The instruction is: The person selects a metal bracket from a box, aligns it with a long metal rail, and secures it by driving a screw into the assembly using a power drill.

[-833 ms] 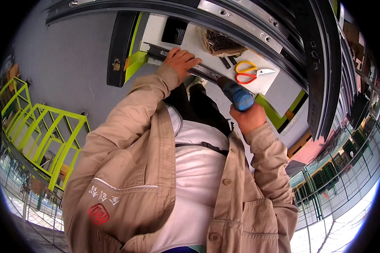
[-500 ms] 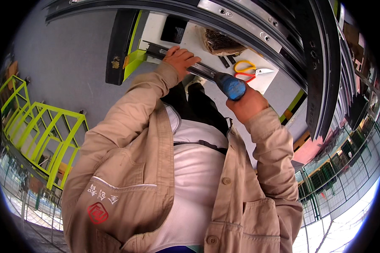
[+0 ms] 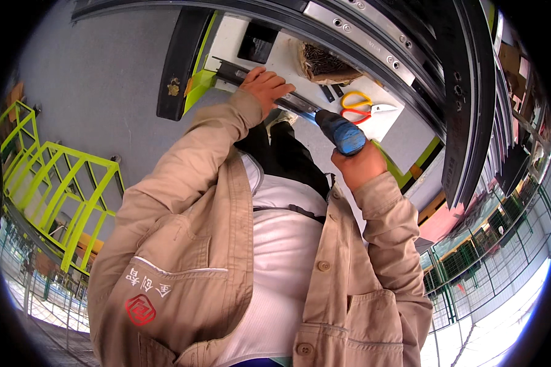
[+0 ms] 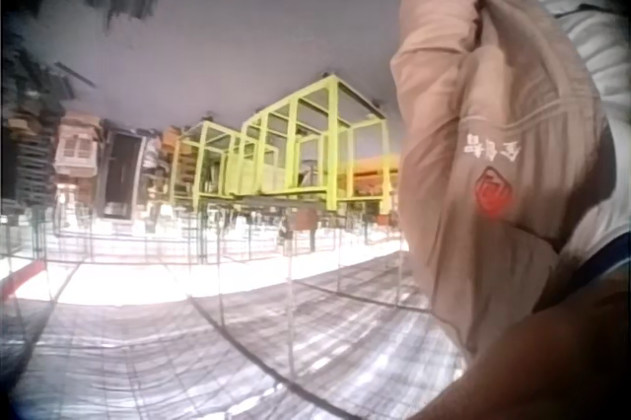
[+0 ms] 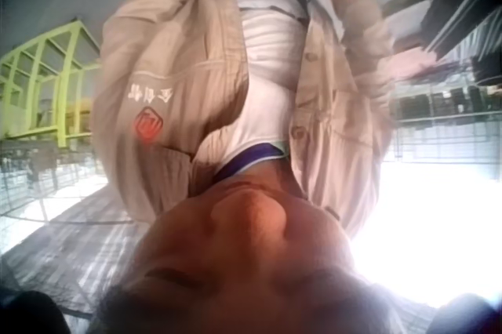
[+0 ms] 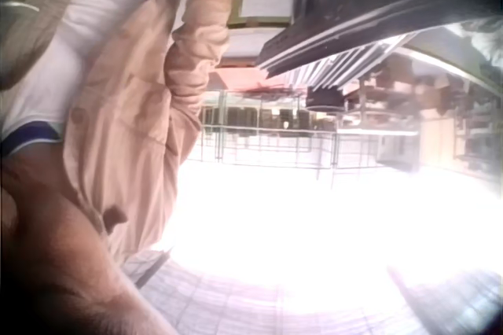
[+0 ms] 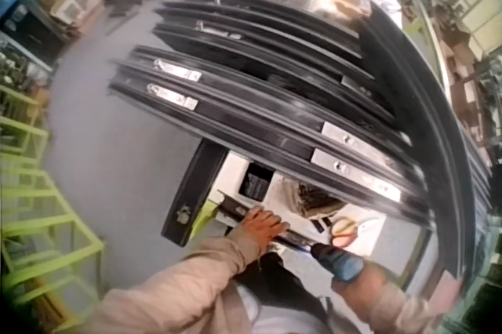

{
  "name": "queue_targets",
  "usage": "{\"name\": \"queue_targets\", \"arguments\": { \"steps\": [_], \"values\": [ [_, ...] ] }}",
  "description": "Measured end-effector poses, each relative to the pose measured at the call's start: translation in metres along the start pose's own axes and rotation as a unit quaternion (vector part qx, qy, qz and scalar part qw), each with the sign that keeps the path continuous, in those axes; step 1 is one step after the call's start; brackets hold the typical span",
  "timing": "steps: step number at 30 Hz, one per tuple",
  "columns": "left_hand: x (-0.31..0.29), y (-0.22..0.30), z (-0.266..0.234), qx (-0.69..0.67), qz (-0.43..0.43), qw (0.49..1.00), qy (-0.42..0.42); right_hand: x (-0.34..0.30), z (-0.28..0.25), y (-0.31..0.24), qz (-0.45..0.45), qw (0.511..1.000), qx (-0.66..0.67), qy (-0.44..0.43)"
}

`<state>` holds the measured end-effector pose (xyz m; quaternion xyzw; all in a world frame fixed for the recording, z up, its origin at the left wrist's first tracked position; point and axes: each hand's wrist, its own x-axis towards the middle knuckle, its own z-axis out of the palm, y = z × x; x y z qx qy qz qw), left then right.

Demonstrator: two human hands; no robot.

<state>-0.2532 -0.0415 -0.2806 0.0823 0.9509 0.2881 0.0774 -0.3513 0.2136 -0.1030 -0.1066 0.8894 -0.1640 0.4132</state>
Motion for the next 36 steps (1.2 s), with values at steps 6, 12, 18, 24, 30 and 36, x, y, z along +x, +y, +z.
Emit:
{"name": "queue_targets", "arguments": {
  "steps": [6,12,18,24,30,36],
  "values": [
    [0.002,0.003,-0.005,0.011,-0.024,0.998,-0.049,-0.006,-0.012,-0.022,0.058,0.998,-0.029,-0.028],
    [0.008,0.030,0.007,0.066,-0.056,0.996,0.025,-0.009,-0.001,-0.006,-0.008,0.998,0.062,0.030],
    [0.030,0.065,0.044,-0.039,0.009,0.998,0.053,-0.011,0.000,-0.001,-0.007,0.997,0.066,0.036],
    [0.042,0.062,0.057,-0.020,0.012,0.999,0.043,-0.014,0.005,0.009,-0.025,0.997,0.054,0.041],
    [0.049,0.069,0.035,0.014,0.019,0.998,-0.056,-0.032,-0.006,-0.001,-0.035,0.992,0.113,0.053],
    [0.063,0.061,0.033,0.073,0.152,0.984,-0.062,-0.048,-0.014,0.012,-0.075,0.997,0.006,0.026]
  ]
}}
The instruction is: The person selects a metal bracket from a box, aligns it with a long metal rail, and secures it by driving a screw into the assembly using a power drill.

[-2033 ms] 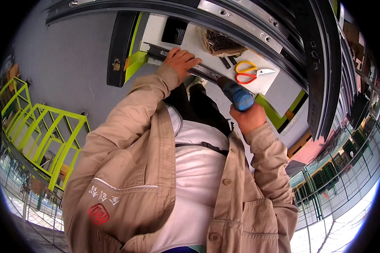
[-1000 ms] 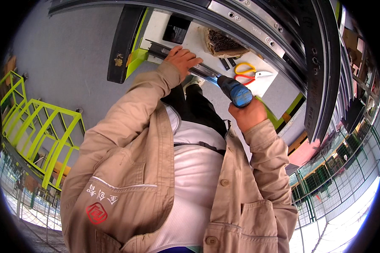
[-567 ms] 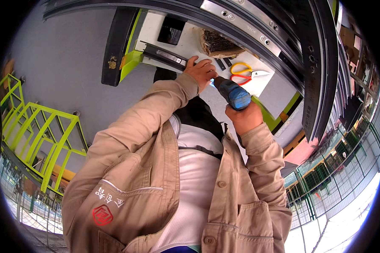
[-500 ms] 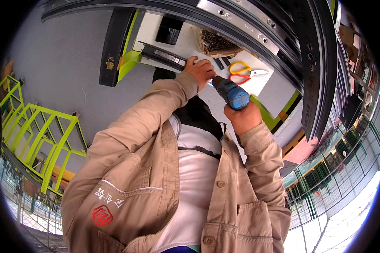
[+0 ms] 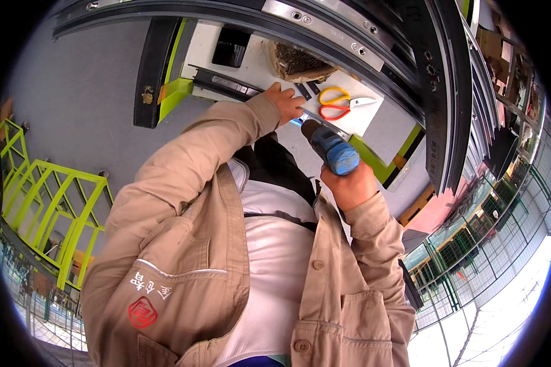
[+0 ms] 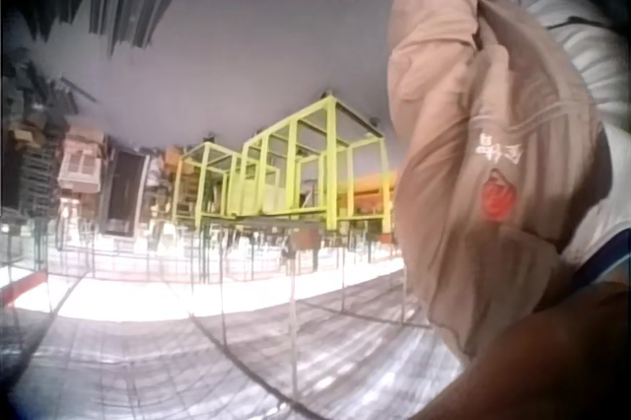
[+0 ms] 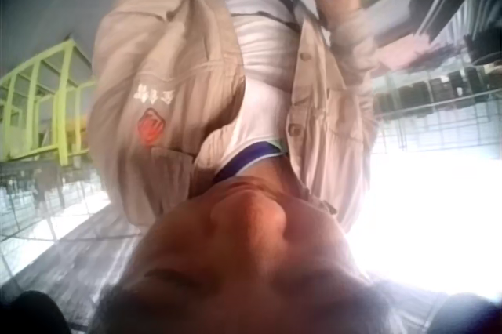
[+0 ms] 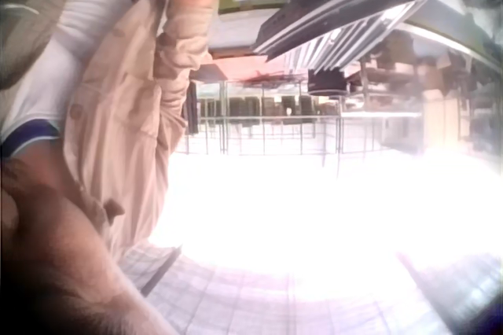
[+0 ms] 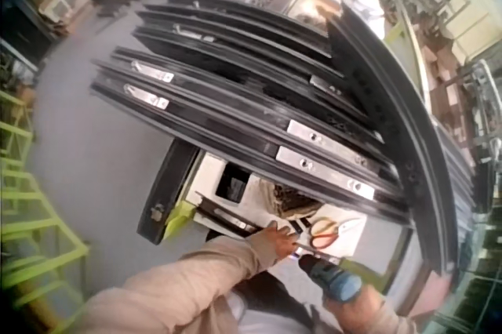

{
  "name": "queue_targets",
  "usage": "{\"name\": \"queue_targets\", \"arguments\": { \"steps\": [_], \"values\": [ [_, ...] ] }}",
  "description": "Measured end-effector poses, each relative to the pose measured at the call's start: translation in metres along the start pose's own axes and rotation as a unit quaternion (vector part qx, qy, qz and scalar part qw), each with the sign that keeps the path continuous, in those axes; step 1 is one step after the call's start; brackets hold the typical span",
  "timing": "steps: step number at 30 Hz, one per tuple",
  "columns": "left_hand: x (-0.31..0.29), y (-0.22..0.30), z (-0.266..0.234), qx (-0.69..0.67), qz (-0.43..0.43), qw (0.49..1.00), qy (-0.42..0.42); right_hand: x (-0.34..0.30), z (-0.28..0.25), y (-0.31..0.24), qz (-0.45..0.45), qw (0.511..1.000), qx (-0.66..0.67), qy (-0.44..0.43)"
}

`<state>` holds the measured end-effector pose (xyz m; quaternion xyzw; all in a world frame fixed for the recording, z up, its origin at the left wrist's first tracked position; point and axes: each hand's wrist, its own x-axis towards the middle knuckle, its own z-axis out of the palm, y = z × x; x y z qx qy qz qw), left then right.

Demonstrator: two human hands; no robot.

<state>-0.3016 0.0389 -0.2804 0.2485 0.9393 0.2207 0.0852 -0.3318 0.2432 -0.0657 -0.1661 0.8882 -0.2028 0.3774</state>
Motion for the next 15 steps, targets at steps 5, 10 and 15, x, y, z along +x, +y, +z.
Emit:
{"name": "queue_targets", "arguments": {
  "steps": [5,10,15],
  "values": [
    [0.006,-0.014,0.012,-0.031,0.085,0.996,-0.004,0.012,0.020,0.009,0.107,0.993,0.030,0.042],
    [0.010,-0.022,0.020,-0.018,0.133,0.991,0.007,0.012,0.029,0.010,0.152,0.986,0.052,0.038],
    [0.010,-0.021,0.025,-0.082,0.096,0.991,0.044,-0.003,0.035,0.025,0.056,0.998,0.008,0.034]
  ]
}}
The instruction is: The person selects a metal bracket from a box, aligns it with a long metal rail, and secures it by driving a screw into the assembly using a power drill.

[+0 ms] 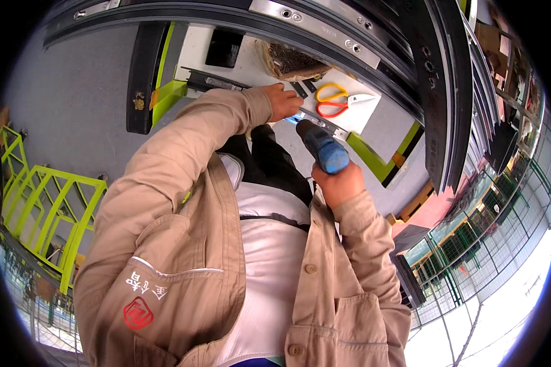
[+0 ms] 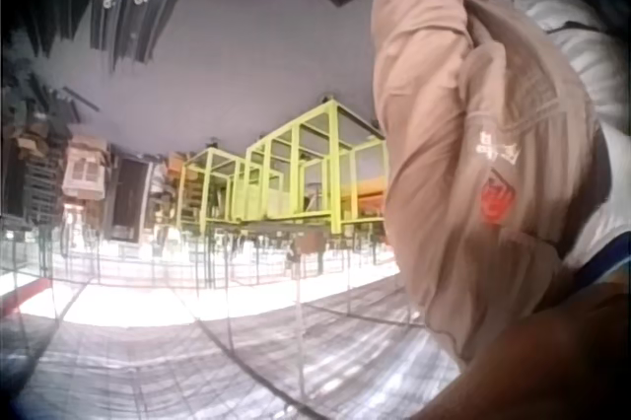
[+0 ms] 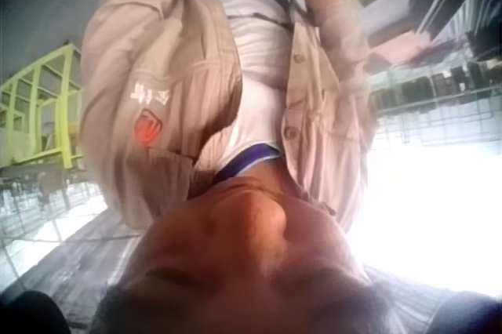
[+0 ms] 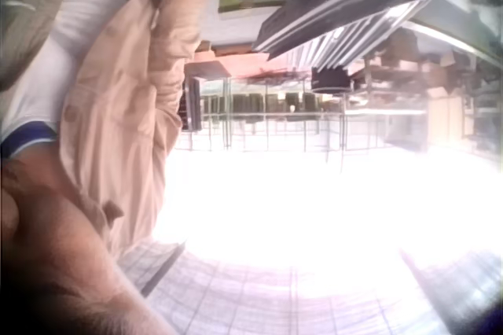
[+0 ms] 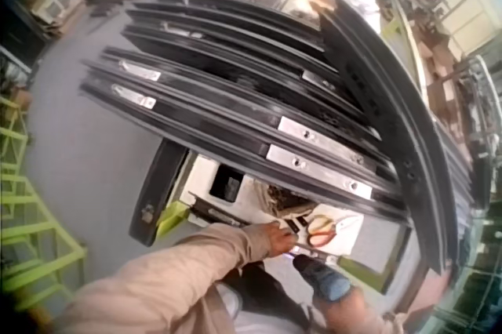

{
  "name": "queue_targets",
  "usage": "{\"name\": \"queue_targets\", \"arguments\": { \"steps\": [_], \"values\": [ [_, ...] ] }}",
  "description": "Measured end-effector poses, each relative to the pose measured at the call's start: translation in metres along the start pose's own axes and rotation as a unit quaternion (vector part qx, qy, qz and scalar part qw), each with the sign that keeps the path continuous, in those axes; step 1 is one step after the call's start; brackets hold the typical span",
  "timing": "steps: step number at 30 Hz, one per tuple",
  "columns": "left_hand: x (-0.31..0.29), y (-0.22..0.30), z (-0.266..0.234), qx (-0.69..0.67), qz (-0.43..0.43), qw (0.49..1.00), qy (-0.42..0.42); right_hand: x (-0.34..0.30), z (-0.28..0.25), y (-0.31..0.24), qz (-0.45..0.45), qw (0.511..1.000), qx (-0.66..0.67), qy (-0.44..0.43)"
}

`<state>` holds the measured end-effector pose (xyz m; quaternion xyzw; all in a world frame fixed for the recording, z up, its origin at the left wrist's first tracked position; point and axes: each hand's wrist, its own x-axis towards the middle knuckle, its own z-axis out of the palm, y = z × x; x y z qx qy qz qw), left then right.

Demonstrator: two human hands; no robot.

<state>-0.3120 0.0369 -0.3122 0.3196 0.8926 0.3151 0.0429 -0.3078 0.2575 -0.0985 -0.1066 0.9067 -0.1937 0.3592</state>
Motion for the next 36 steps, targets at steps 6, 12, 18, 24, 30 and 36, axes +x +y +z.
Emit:
{"name": "queue_targets", "arguments": {
  "steps": [6,12,18,24,30,36],
  "values": [
    [0.003,-0.008,0.006,-0.030,-0.008,0.999,-0.039,0.016,-0.004,-0.027,0.081,0.996,0.036,0.014],
    [0.005,-0.006,0.009,0.054,0.086,0.993,0.057,0.030,-0.008,-0.024,0.009,1.000,-0.008,0.002],
    [0.002,-0.006,-0.015,0.146,0.139,0.978,0.046,0.037,-0.019,-0.027,0.075,0.996,-0.002,-0.043],
    [0.004,-0.005,-0.008,0.105,0.107,0.988,0.041,0.040,-0.024,-0.051,0.087,0.994,-0.029,-0.051],
    [0.002,0.000,0.003,0.126,0.060,0.988,0.071,0.039,-0.022,-0.047,0.083,0.995,-0.033,-0.038],
    [-0.003,0.012,-0.016,0.103,0.014,0.994,-0.020,0.043,-0.026,-0.045,0.094,0.994,-0.028,-0.052]
  ]
}}
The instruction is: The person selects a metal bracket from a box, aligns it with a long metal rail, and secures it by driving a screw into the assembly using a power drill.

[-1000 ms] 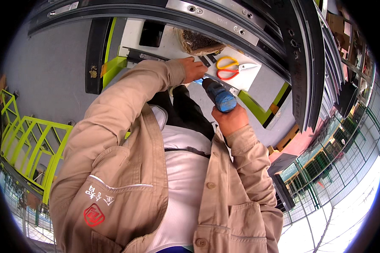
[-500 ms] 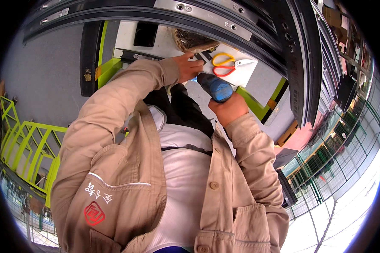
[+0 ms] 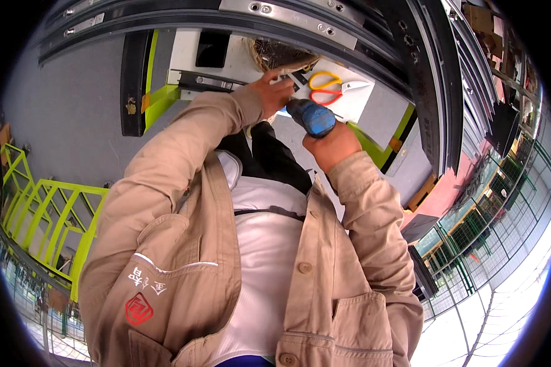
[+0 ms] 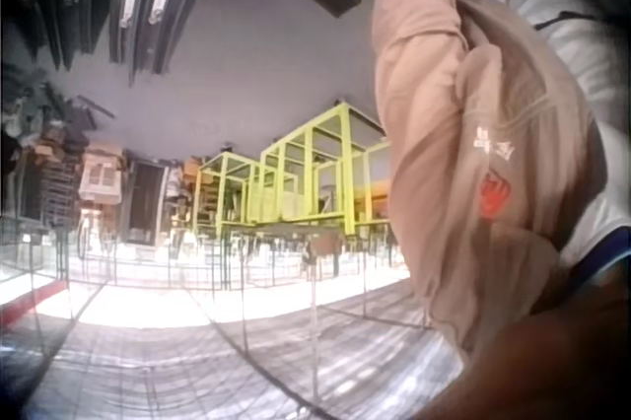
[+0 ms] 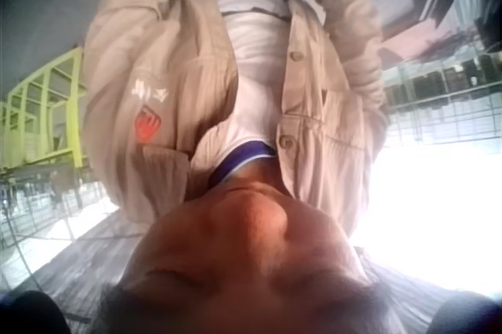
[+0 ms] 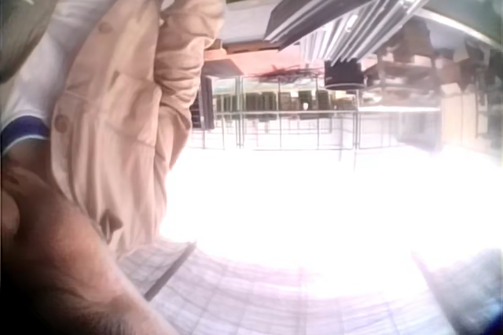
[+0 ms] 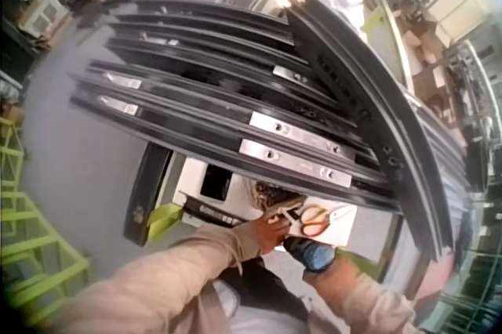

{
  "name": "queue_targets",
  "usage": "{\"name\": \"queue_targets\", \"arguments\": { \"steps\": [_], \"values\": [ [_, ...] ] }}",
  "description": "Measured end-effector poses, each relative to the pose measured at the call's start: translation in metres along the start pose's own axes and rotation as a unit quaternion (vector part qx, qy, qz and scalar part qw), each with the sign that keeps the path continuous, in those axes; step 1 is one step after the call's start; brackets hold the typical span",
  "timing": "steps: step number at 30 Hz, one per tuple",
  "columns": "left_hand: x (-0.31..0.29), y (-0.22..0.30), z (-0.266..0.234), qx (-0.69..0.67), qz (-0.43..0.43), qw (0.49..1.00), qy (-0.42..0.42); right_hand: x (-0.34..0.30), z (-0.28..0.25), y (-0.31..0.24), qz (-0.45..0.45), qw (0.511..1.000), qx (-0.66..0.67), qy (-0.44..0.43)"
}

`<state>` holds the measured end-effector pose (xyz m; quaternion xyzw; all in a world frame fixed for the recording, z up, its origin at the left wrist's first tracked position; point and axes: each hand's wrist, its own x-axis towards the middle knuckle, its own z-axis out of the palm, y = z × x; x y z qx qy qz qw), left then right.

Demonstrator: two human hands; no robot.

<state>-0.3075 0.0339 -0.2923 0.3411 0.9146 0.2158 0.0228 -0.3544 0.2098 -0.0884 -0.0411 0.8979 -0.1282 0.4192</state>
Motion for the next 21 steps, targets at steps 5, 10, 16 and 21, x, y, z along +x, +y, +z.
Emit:
{"name": "queue_targets", "arguments": {
  "steps": [5,10,16,21],
  "values": [
    [-0.003,0.001,0.012,0.033,-0.006,0.990,0.140,0.004,-0.002,-0.001,0.001,1.000,0.013,0.002],
    [0.014,-0.002,-0.004,0.020,-0.050,0.995,0.089,0.004,-0.005,-0.004,0.034,0.999,0.016,-0.010],
    [0.006,-0.023,-0.033,-0.252,-0.234,0.913,0.219,0.007,-0.004,0.000,0.041,0.999,0.021,-0.020],
    [-0.058,-0.003,-0.053,-0.497,-0.453,0.636,0.379,0.002,0.001,0.003,-0.031,0.999,-0.007,0.005]
  ]
}}
